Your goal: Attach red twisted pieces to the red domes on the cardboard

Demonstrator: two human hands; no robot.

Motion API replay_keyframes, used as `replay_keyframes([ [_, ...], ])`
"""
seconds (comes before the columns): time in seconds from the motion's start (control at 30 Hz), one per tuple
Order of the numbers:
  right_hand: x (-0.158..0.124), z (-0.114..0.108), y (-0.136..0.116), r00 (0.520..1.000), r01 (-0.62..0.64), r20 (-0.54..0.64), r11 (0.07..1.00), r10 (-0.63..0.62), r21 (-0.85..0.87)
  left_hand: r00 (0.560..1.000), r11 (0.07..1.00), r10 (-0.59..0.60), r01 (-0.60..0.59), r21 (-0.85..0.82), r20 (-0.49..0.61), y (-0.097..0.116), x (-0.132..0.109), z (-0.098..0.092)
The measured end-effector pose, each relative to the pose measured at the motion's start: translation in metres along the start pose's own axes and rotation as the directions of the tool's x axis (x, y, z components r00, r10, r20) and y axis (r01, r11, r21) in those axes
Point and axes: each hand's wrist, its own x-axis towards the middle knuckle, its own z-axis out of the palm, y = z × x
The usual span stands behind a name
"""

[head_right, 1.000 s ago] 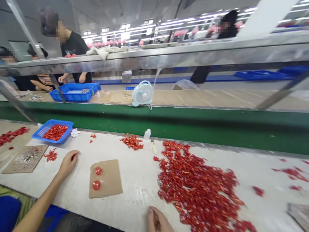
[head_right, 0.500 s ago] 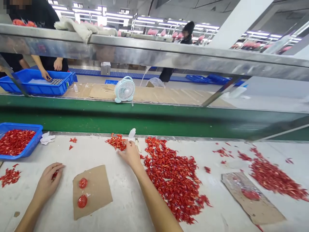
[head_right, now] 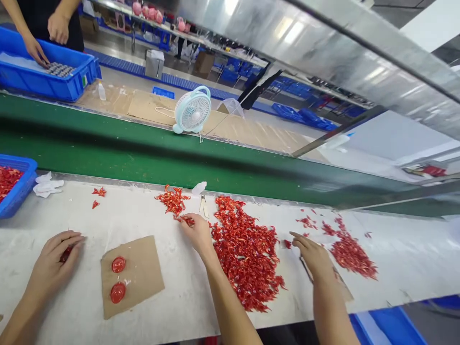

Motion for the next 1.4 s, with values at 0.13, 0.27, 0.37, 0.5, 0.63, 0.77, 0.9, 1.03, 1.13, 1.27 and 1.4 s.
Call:
replay_keyframes([
  [0.13,-0.04,-0.016,-0.004,0.987,-0.093,0.149,0.978,0.065,0.187,1.0,1.0,-0.016,0.017,-0.015,0.014,0.009,0.004,-0.004],
  [0.27,-0.081,-0.019,-0.007,0.935,-0.215,0.337,0.933,0.111,0.29,0.999,0.999,-0.045,0.045,-0.015,0.023,0.02,0.009,-0.008],
  [0.37,-0.099,-0.015,-0.005,0.912,-0.276,0.381,0.912,0.15,0.302,0.998,0.998,-0.058,0.058,0.01,0.037,0.025,0.012,-0.009],
  [0.5,-0.103,-0.016,-0.003,0.907,-0.322,0.37,0.899,0.202,0.297,0.997,0.997,-0.072,0.071,0.034,0.038,0.029,0.014,-0.008],
  [0.63,-0.1,-0.023,-0.004,0.885,-0.349,0.409,0.901,0.225,0.259,0.998,0.997,-0.065,0.064,0.034,0.022,0.029,0.013,-0.006],
  [0.77,-0.099,-0.028,-0.006,0.879,-0.333,0.44,0.898,0.186,0.287,0.997,0.997,-0.074,0.073,0.04,0.017,0.03,0.012,-0.005],
  [0.9,-0.102,-0.027,-0.004,0.902,-0.292,0.401,0.908,0.158,0.3,0.996,0.996,-0.081,0.08,0.04,0.025,0.032,0.012,-0.006],
  [1.03,-0.106,-0.025,-0.004,0.919,-0.279,0.366,0.898,0.147,0.341,0.996,0.996,-0.09,0.089,0.031,0.022,0.033,0.013,-0.007],
  [1.13,-0.107,-0.022,-0.006,0.93,-0.278,0.333,0.889,0.155,0.363,0.995,0.995,-0.101,0.1,0.02,0.023,0.033,0.012,-0.006],
  [1.27,-0.109,-0.017,-0.01,0.939,-0.286,0.295,0.878,0.177,0.383,0.993,0.994,-0.112,0.111,0.009,0.03,0.032,0.009,-0.006],
  [1.4,-0.113,-0.015,-0.009,0.947,-0.304,0.23,0.853,0.223,0.424,0.993,0.993,-0.117,0.117,-0.002,0.032,0.032,0.007,-0.008],
])
